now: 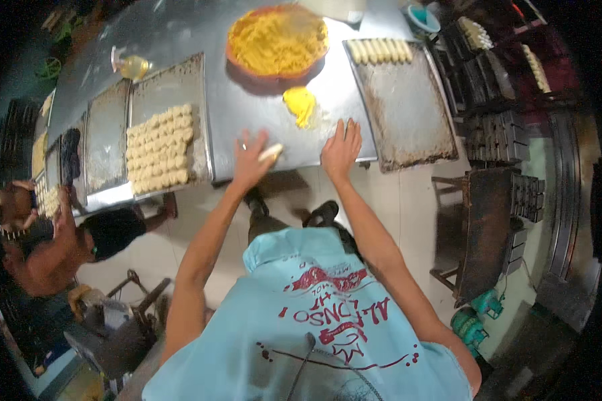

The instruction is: Filling small pieces of dough with yellow paste and rolling them into cylinders on a bakery table.

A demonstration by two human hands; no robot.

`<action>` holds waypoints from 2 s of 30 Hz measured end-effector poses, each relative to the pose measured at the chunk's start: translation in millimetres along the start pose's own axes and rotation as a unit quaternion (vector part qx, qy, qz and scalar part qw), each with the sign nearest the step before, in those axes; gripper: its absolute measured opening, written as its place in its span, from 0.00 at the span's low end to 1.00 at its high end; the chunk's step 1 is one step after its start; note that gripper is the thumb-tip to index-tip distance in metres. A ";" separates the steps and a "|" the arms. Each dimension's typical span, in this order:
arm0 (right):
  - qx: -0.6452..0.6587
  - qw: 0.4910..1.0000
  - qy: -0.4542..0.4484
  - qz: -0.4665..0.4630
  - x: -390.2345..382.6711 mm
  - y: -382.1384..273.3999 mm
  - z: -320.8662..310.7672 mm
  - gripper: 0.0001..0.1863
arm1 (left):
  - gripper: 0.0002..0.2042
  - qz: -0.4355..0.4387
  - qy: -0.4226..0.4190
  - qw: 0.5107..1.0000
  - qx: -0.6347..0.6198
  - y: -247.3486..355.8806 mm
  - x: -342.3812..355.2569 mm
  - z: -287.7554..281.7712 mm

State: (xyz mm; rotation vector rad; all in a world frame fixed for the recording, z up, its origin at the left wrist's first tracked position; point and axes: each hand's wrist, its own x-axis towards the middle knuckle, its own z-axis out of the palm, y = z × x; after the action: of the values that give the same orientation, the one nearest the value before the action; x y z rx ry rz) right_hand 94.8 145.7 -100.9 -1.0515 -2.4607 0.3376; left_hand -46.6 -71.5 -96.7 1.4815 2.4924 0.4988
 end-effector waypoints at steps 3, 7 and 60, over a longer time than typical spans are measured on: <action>-0.003 0.999 0.019 -0.028 7.4 -3.8 -3.9 0.26 | 0.30 -0.043 0.175 0.981 0.074 18.8 -4.9 -7.3; 0.177 0.983 0.007 0.052 -20.6 5.0 -11.2 0.19 | 0.28 -0.078 0.029 0.993 -0.084 31.5 -21.0 9.0; 0.127 0.978 0.144 0.076 359.8 227.9 -27.5 0.16 | 0.05 -0.428 0.103 0.575 -0.690 30.1 7.0 -90.8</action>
State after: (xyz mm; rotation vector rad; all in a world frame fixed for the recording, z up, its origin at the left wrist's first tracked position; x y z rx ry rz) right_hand 29.3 565.2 -56.9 -1.0952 -2.0259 0.4975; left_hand -56.1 -68.9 -1.2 -0.4046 1.5076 1.7486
